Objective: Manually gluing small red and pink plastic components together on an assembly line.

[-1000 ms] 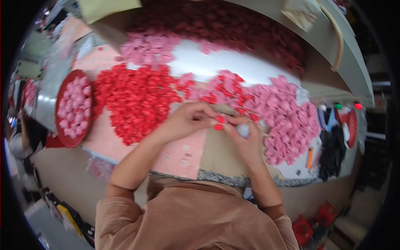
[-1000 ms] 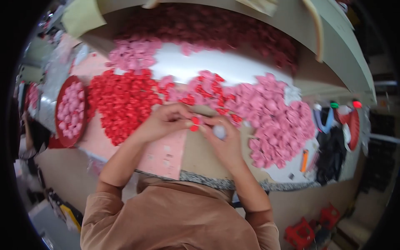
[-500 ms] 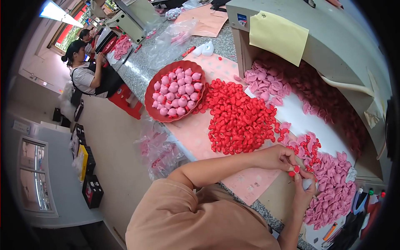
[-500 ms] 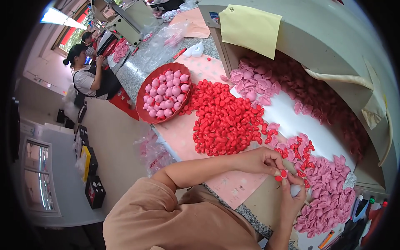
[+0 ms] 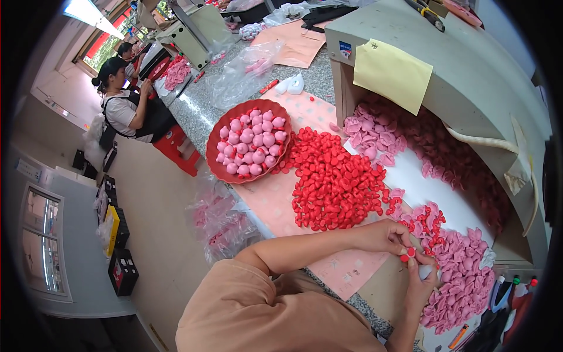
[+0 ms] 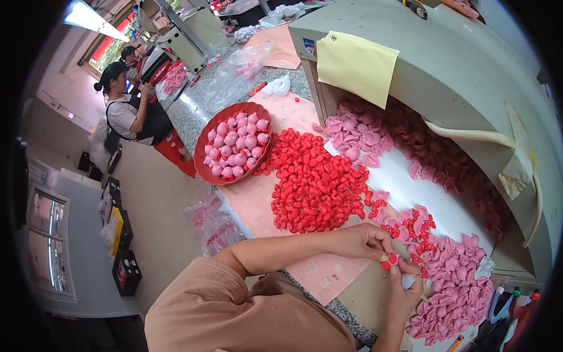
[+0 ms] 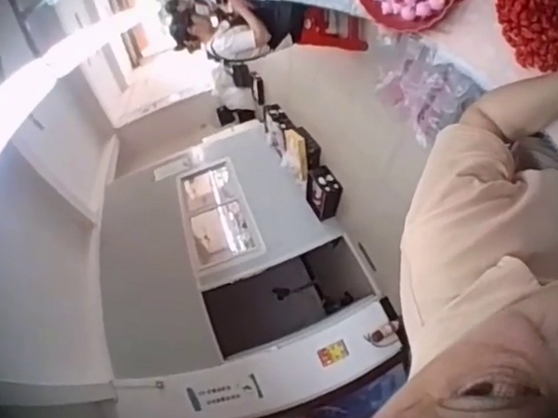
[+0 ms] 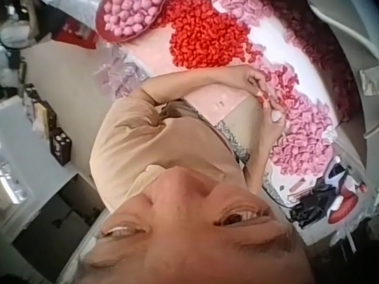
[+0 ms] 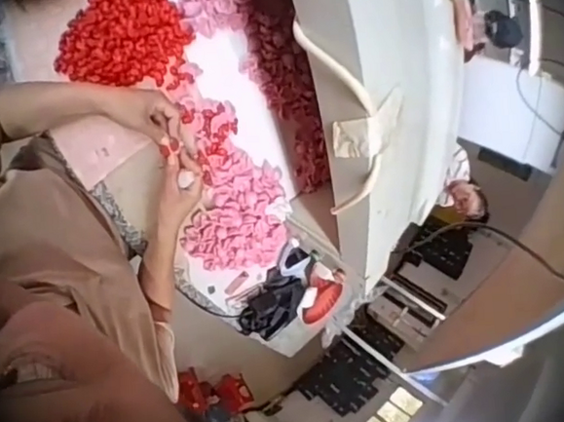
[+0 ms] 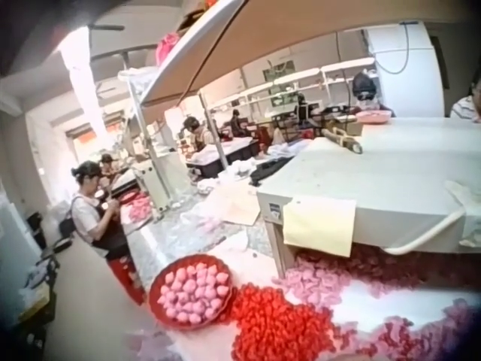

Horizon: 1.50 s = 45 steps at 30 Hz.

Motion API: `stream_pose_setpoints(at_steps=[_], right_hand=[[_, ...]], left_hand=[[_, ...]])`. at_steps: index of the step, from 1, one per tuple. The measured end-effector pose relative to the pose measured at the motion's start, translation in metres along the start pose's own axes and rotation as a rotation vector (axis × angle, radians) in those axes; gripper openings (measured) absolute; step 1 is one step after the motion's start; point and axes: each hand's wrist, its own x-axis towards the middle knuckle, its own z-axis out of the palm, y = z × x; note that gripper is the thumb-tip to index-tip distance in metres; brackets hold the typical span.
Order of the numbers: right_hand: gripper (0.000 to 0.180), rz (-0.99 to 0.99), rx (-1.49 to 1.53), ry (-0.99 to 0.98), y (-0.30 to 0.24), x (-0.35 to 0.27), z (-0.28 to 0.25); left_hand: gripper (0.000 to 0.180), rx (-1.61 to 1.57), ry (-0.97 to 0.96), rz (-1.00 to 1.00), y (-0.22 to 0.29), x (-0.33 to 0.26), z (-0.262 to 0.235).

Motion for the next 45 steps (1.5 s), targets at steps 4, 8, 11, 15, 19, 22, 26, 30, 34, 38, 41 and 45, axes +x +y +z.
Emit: stream_pose_setpoints(at_steps=[4,8,11,15,19,22,26,30,34,38,41,45], right_hand=[[0.013,0.006,0.010,-0.003,-0.002,-0.001,0.000],[0.013,0.005,0.012,-0.005,-0.003,0.000,0.001],[0.013,0.024,0.039,-0.006,-0.003,0.001,0.000],[0.013,-0.007,0.013,0.005,0.000,0.000,0.000],[0.013,0.007,-0.004,-0.003,-0.002,0.001,0.001],[0.013,-0.001,0.009,0.000,-0.002,0.001,0.002],[0.013,-0.008,-0.008,-0.003,0.002,0.001,0.001],[0.014,-0.009,-0.004,0.006,0.003,-0.001,0.001],[0.014,0.003,0.000,0.029,-0.002,-0.002,-0.001],[0.013,-0.020,-0.115,0.068,-0.019,-0.002,-0.002],[0.014,-0.106,-0.238,0.008,-0.017,0.007,0.000],[0.019,-0.435,-0.325,0.067,-0.015,0.020,0.005]], left_hand=[[0.010,-0.010,0.007,-0.027,0.001,0.000,0.001],[0.013,0.007,-0.029,-0.057,0.003,0.000,-0.001],[0.013,0.019,-0.025,-0.038,0.004,0.001,0.000],[0.009,0.008,0.007,-0.013,0.004,0.000,0.001],[0.010,0.028,0.005,0.011,-0.001,0.001,-0.002],[0.011,-0.006,-0.006,0.004,-0.002,0.001,-0.002],[0.011,-0.021,-0.005,0.002,-0.001,0.000,-0.001],[0.011,-0.016,0.011,0.003,-0.002,-0.002,0.001],[0.011,-0.015,-0.002,0.005,0.000,0.001,0.004],[0.011,0.088,-0.010,-0.004,0.001,0.008,0.003],[0.016,0.036,0.019,-0.056,0.002,-0.001,-0.003],[0.018,-0.037,0.086,-0.114,0.023,0.000,0.008]])
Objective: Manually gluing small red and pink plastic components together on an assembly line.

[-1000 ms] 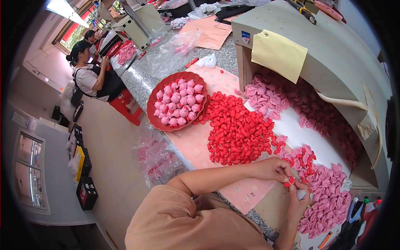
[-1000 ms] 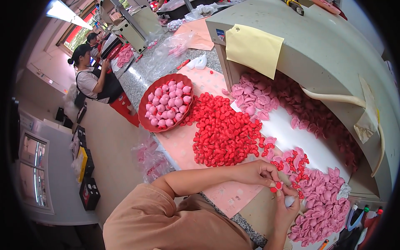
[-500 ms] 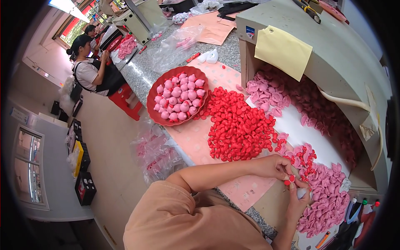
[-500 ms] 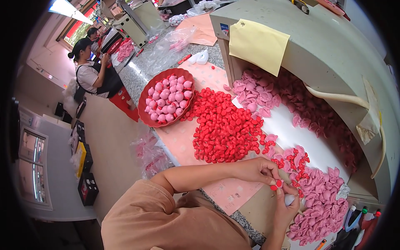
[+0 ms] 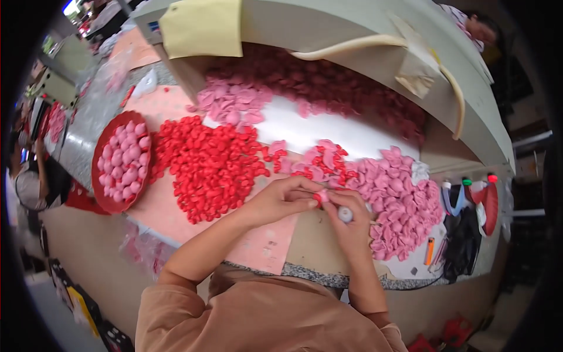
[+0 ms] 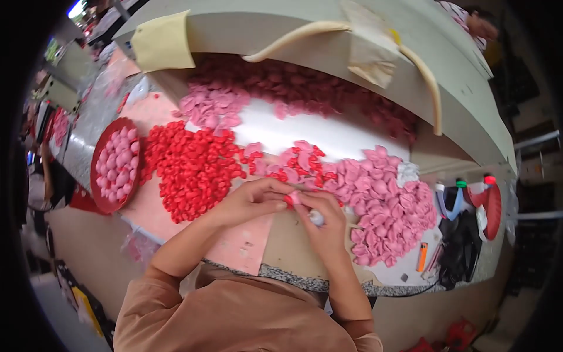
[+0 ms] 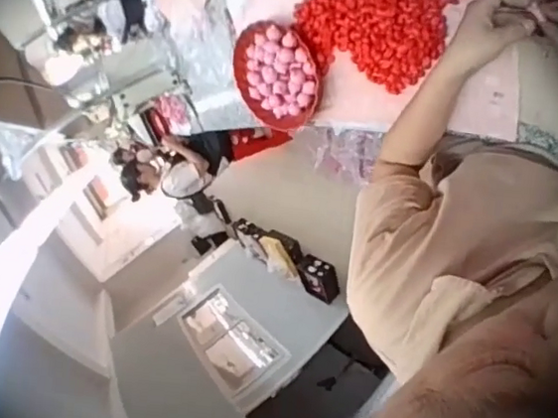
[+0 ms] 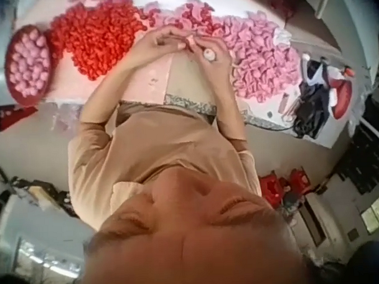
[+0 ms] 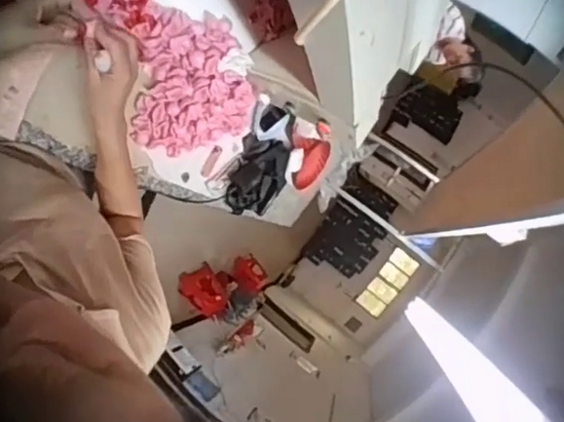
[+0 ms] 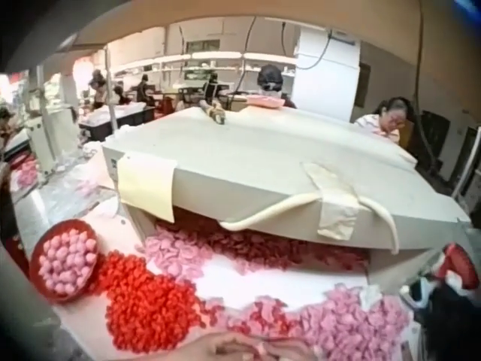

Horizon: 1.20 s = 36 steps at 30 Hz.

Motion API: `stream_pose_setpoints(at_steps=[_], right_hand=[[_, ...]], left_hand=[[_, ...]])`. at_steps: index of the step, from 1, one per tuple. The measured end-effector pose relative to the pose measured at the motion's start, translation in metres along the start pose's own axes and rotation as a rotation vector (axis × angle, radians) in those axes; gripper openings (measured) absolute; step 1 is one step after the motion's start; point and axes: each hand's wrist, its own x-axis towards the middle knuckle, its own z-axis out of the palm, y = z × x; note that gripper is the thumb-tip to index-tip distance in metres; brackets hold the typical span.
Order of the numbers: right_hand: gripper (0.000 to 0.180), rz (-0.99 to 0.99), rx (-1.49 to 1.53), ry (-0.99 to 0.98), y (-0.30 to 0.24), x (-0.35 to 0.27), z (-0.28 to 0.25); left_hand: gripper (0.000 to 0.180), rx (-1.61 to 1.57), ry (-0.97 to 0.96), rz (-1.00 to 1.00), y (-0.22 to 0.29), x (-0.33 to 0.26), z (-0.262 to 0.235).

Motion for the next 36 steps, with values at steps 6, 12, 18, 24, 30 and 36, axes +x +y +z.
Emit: stream_pose_setpoints(at_steps=[6,12,18,24,30,36], right_hand=[[0.027,-0.150,-0.038,0.053,-0.009,-0.006,-0.003],[0.040,0.176,0.341,0.048,-0.008,-0.008,-0.005],[0.040,0.087,0.375,-0.010,-0.009,-0.009,-0.010],[0.038,0.091,0.320,0.000,-0.012,-0.007,-0.015],[0.035,0.054,0.259,0.005,-0.012,-0.009,-0.015],[0.035,0.024,0.258,0.034,-0.008,-0.009,-0.016]], left_hand=[[0.023,-0.204,0.056,0.082,-0.013,0.001,0.017],[0.025,-0.249,0.002,0.129,-0.011,-0.001,0.022],[0.031,-0.182,-0.028,0.156,-0.010,-0.003,0.023],[0.033,-0.095,-0.076,0.192,-0.014,-0.003,0.022],[0.031,-0.047,-0.028,0.250,-0.020,-0.004,0.026],[0.032,0.008,0.009,0.217,-0.019,-0.004,0.028]])
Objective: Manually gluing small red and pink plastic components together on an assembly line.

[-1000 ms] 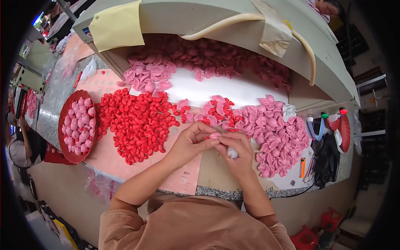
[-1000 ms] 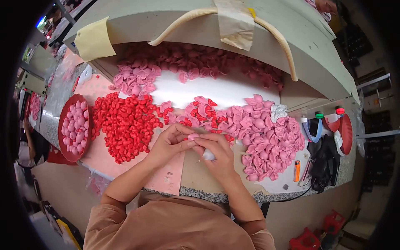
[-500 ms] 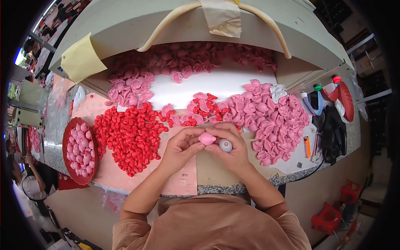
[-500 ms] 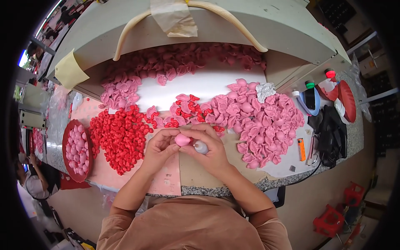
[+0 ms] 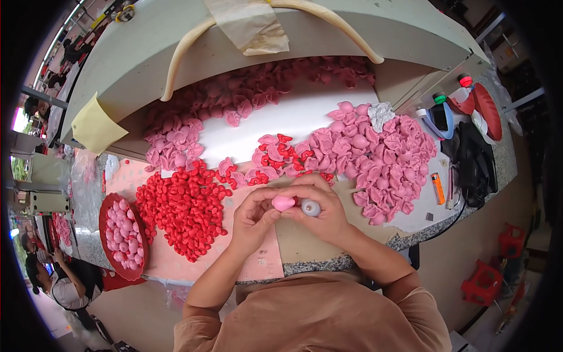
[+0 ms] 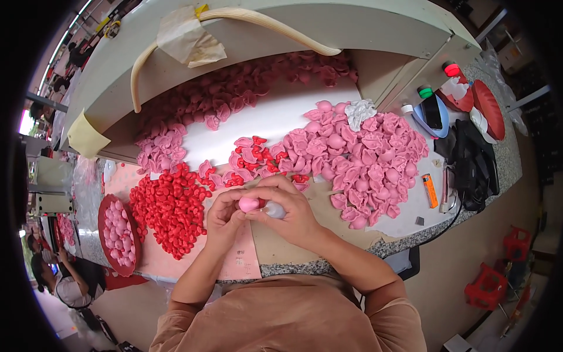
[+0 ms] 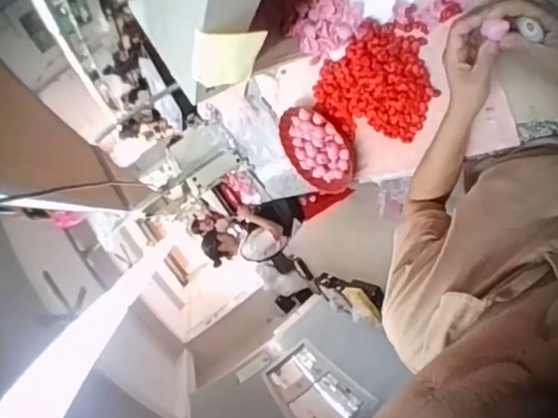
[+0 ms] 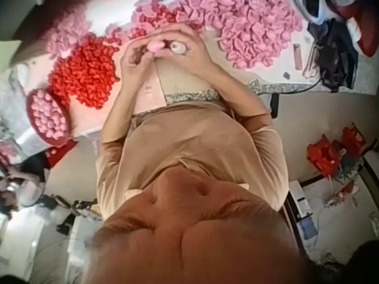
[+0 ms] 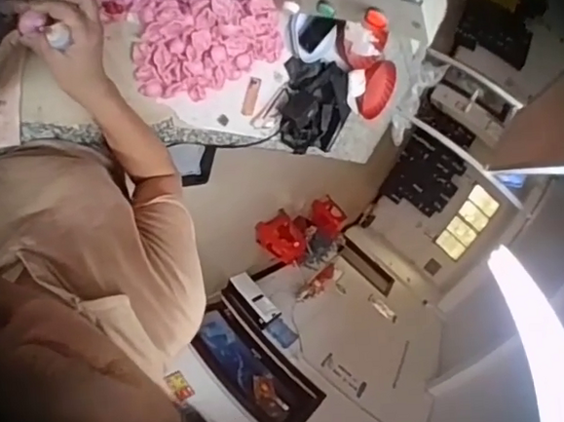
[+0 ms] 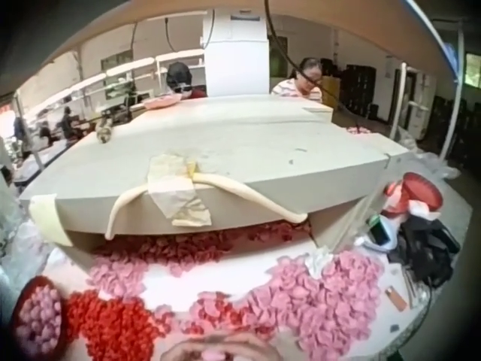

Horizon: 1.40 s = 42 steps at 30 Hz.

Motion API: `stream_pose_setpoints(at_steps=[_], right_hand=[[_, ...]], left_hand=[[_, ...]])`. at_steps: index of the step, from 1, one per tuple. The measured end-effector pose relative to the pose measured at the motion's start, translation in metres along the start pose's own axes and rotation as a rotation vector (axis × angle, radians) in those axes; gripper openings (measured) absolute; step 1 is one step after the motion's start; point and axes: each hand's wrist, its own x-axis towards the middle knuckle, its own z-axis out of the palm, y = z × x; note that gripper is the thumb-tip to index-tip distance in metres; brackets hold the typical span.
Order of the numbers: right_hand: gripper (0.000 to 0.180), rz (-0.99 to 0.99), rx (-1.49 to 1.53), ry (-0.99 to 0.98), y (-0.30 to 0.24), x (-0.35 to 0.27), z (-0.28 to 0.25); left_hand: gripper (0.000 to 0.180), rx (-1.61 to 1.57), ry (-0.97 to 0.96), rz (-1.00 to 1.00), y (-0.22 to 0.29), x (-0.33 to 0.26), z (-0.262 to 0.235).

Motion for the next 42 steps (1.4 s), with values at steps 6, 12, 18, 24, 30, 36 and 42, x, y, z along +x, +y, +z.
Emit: stream_pose_setpoints(at_steps=[6,12,18,24,30,36,42], right_hand=[[0.037,-0.018,0.026,-0.103,-0.007,0.006,-0.010],[0.039,-0.118,-0.009,0.029,-0.001,0.002,-0.006],[0.041,-0.220,-0.043,-0.074,0.006,0.003,-0.008],[0.039,-0.137,-0.094,-0.064,0.004,0.002,-0.007],[0.038,-0.030,-0.040,-0.058,0.000,0.003,-0.004],[0.037,-0.087,-0.130,-0.070,0.004,0.000,-0.002],[0.035,-0.128,-0.191,-0.044,0.004,-0.001,0.000]], left_hand=[[0.034,-0.137,-0.115,-0.141,0.000,0.004,-0.013],[0.032,-0.314,-0.049,-0.142,-0.004,0.005,0.003],[0.028,-0.166,-0.015,-0.129,-0.001,0.002,-0.006],[0.031,-0.024,0.061,-0.040,0.000,0.002,0.001],[0.022,0.034,0.034,0.138,0.000,0.001,0.001],[0.019,0.013,0.057,0.136,-0.005,-0.002,0.002],[0.017,-0.009,0.071,0.105,-0.006,-0.003,0.003]])
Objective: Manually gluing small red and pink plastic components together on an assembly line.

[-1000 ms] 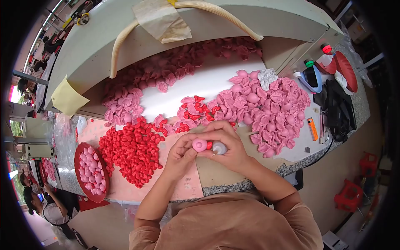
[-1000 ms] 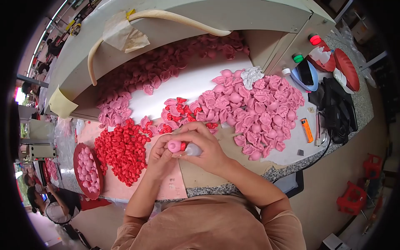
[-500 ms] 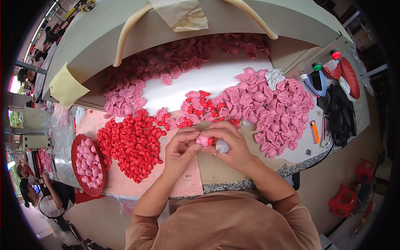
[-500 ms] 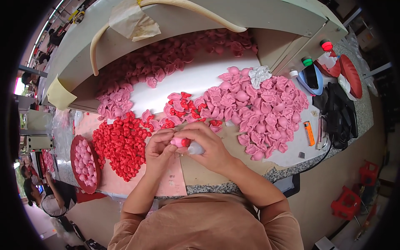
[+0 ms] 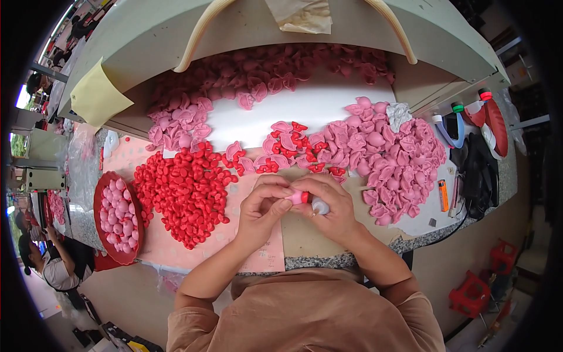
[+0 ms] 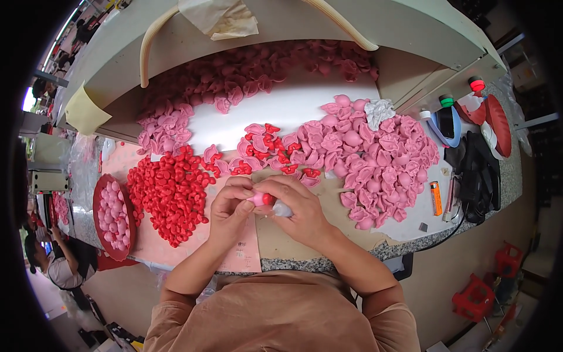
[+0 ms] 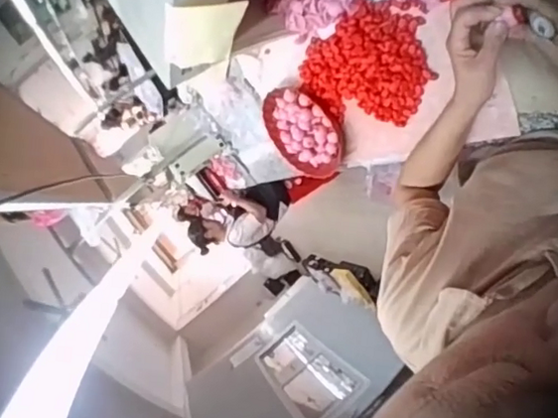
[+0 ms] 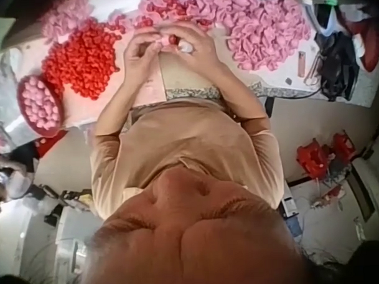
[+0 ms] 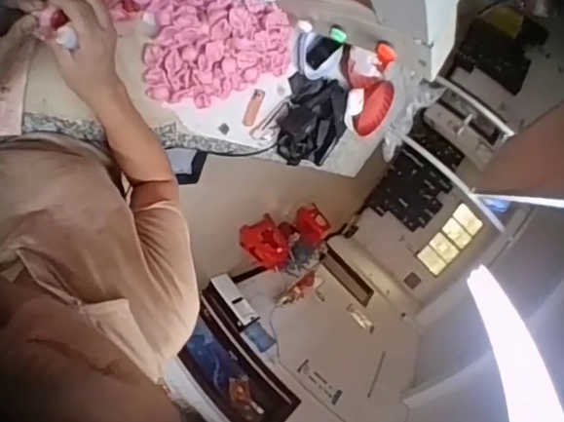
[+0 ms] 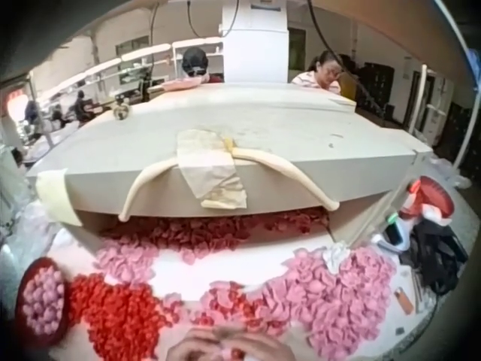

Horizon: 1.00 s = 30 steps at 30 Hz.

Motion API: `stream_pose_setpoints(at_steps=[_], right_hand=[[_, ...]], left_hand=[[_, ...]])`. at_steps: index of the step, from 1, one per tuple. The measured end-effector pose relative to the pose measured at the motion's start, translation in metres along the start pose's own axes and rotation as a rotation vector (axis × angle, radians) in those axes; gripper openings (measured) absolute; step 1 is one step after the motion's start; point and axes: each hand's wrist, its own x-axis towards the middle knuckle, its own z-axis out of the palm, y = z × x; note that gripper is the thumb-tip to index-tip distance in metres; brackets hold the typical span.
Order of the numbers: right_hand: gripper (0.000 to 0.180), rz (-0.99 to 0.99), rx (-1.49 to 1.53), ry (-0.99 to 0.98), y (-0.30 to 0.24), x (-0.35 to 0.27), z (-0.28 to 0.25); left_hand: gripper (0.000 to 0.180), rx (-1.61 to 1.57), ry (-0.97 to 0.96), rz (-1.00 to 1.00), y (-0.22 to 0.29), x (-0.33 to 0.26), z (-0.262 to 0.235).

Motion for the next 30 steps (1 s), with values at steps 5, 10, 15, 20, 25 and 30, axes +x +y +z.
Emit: stream_pose_setpoints(at_steps=[5,10,15,20,25,30], right_hand=[[0.035,-0.007,0.001,0.003,-0.001,0.001,0.002],[0.034,-0.036,-0.003,0.013,-0.001,0.001,0.002],[0.035,-0.075,-0.024,0.024,0.000,0.000,0.003],[0.037,-0.045,0.005,0.080,-0.004,0.001,0.005],[0.041,0.003,0.015,0.044,-0.004,0.003,0.003],[0.041,0.030,0.068,0.041,-0.006,0.002,0.004]], left_hand=[[0.016,0.025,-0.001,0.030,0.001,0.000,0.001],[0.016,0.010,-0.009,0.036,0.000,0.000,0.001],[0.016,-0.005,-0.027,0.050,0.000,0.000,0.000],[0.016,-0.346,0.050,-0.121,-0.001,-0.002,0.007],[0.016,-0.809,0.051,-0.408,-0.001,0.000,0.008],[0.016,-0.791,0.105,-0.450,0.002,-0.001,0.013]])
